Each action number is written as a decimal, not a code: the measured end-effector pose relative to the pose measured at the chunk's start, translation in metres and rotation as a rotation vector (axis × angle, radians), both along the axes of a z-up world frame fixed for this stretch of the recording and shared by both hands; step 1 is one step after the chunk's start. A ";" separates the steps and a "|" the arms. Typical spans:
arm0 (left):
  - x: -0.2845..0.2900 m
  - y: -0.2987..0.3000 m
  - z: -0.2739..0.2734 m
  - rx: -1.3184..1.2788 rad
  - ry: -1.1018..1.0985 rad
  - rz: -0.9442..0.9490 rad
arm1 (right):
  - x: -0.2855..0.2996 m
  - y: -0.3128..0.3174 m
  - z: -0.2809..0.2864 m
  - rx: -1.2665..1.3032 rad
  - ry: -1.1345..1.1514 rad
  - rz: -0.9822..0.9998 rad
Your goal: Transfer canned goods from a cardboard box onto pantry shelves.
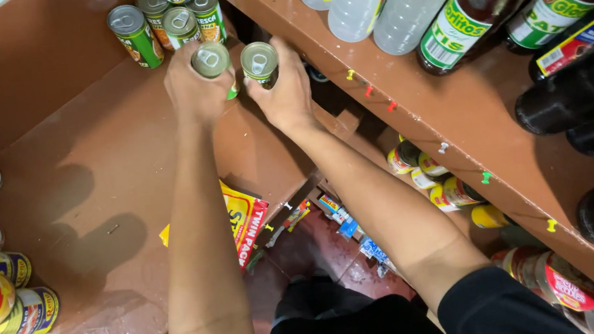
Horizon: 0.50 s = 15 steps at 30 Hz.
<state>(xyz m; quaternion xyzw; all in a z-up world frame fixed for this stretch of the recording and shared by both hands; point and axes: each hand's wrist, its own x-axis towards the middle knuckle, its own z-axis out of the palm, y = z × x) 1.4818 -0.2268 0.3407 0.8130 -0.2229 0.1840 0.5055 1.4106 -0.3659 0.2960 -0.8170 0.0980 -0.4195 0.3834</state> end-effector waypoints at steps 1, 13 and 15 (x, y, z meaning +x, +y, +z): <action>0.000 0.003 -0.001 0.001 -0.005 0.001 | -0.004 0.000 0.003 0.001 -0.005 0.001; -0.036 0.027 -0.008 0.020 -0.045 -0.058 | -0.040 -0.003 -0.002 0.012 0.014 0.045; -0.043 0.027 0.003 0.023 0.005 -0.132 | -0.043 -0.007 -0.003 -0.027 -0.014 0.031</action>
